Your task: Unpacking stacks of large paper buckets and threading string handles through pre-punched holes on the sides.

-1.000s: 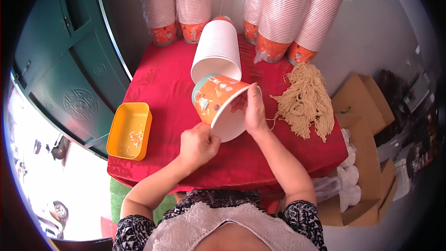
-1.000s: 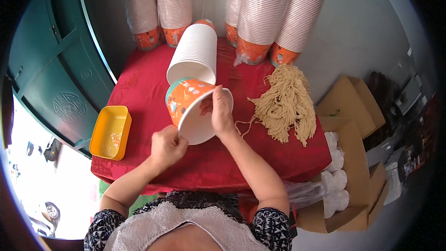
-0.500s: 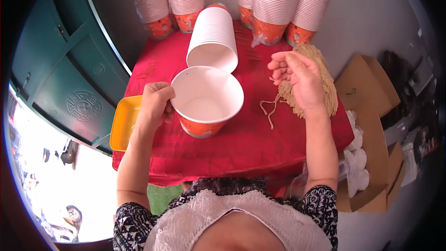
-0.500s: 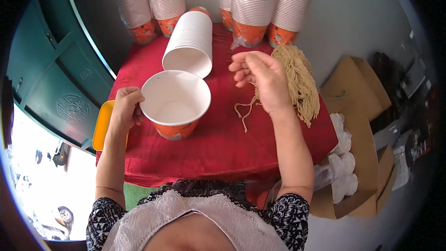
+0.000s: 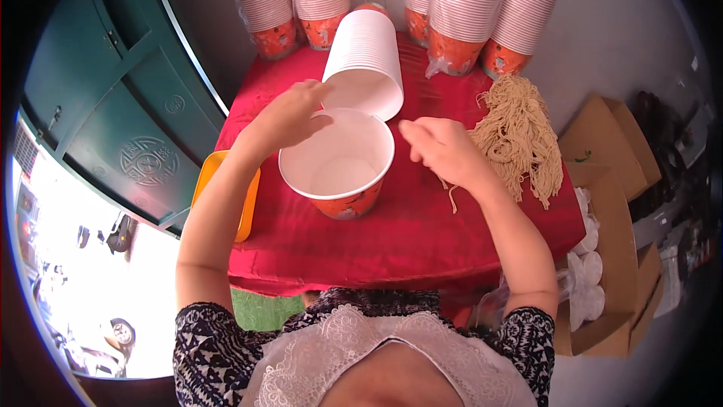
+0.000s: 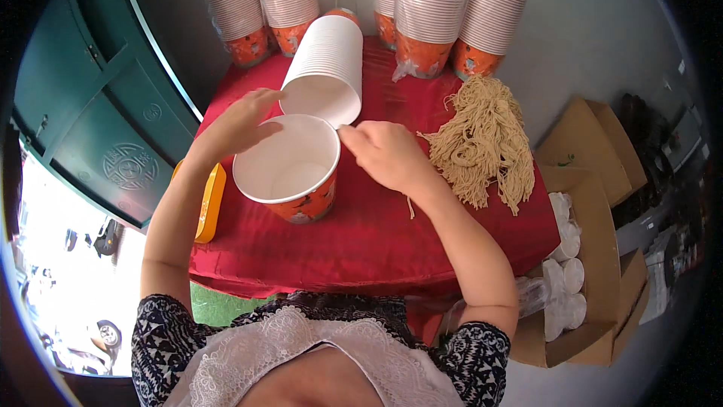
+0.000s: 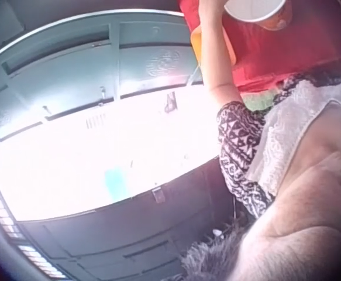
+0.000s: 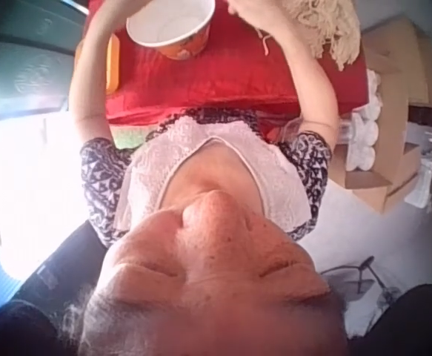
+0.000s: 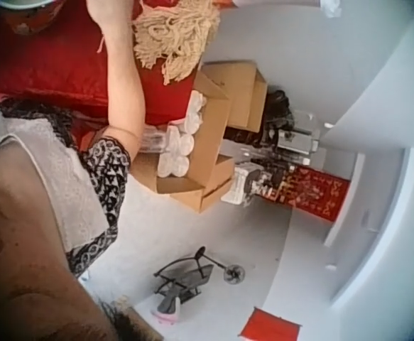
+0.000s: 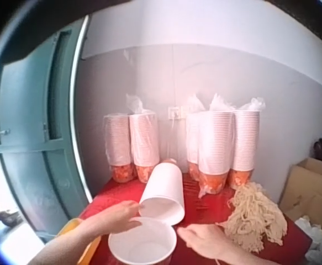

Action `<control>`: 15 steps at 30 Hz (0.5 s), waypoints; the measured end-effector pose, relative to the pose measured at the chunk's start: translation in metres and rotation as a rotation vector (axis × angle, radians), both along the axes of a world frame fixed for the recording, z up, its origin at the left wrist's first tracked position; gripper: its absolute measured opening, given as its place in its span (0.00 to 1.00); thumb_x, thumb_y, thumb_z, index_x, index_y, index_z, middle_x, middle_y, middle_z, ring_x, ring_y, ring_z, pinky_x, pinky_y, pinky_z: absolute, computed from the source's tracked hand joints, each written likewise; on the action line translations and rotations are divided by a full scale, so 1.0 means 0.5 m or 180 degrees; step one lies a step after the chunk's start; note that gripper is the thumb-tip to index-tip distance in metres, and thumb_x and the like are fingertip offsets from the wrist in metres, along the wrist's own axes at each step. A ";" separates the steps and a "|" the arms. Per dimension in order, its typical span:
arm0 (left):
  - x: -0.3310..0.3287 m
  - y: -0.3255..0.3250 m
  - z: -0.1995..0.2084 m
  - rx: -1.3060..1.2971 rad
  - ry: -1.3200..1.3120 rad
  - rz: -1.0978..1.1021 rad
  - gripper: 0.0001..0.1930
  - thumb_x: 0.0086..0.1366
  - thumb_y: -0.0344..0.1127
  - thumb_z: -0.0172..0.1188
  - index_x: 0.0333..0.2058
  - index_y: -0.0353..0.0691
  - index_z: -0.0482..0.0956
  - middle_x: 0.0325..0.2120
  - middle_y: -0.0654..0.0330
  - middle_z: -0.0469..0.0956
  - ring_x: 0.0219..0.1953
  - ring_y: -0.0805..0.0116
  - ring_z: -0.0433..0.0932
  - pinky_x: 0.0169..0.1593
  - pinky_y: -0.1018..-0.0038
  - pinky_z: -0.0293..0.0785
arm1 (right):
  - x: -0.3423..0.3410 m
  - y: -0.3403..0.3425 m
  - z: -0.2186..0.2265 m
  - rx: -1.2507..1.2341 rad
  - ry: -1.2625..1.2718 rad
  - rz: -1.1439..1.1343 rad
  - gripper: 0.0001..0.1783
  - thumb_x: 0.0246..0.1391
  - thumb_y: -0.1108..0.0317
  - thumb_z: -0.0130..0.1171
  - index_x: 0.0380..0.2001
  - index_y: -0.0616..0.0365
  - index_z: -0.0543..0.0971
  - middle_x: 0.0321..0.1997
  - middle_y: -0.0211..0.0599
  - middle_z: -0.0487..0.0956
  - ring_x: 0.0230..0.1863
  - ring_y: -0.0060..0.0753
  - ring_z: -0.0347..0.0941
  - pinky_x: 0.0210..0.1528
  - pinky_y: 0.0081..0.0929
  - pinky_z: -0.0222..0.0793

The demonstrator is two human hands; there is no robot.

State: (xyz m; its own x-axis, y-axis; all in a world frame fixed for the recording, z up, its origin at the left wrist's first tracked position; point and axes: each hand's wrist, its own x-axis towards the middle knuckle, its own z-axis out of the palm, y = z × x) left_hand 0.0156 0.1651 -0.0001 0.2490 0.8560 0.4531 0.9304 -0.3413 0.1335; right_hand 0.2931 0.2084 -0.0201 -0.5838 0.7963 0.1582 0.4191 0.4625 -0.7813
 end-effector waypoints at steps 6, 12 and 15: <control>0.039 0.096 -0.033 -0.0870 0.0216 -0.0598 0.15 0.62 0.36 0.60 0.46 0.39 0.81 0.33 0.45 0.82 0.39 0.48 0.81 0.46 0.58 0.76 | -0.098 0.045 -0.056 0.0594 -0.0559 -0.0214 0.22 0.56 0.59 0.49 0.25 0.69 0.80 0.29 0.63 0.79 0.35 0.64 0.78 0.42 0.53 0.73; 0.025 0.090 -0.048 -0.0679 0.0417 -0.0192 0.08 0.60 0.35 0.62 0.33 0.36 0.81 0.26 0.47 0.81 0.32 0.46 0.81 0.39 0.56 0.77 | -0.096 0.049 -0.064 0.0635 -0.0513 -0.0148 0.19 0.54 0.63 0.48 0.25 0.70 0.80 0.29 0.64 0.78 0.34 0.64 0.77 0.42 0.54 0.73; -0.007 0.086 -0.041 -0.0691 0.0515 -0.0018 0.05 0.59 0.31 0.61 0.29 0.35 0.81 0.25 0.45 0.80 0.32 0.46 0.81 0.38 0.55 0.76 | -0.097 0.046 -0.063 0.0504 -0.0429 -0.0133 0.19 0.54 0.63 0.48 0.24 0.71 0.80 0.29 0.64 0.78 0.33 0.64 0.77 0.42 0.53 0.73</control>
State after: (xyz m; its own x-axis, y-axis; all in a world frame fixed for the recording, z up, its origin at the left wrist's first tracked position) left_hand 0.0121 0.2079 -0.0207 0.3082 0.9272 0.2129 0.9438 -0.3261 0.0540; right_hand 0.2445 0.2313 -0.0515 -0.5751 0.7917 0.2059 0.5363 0.5550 -0.6359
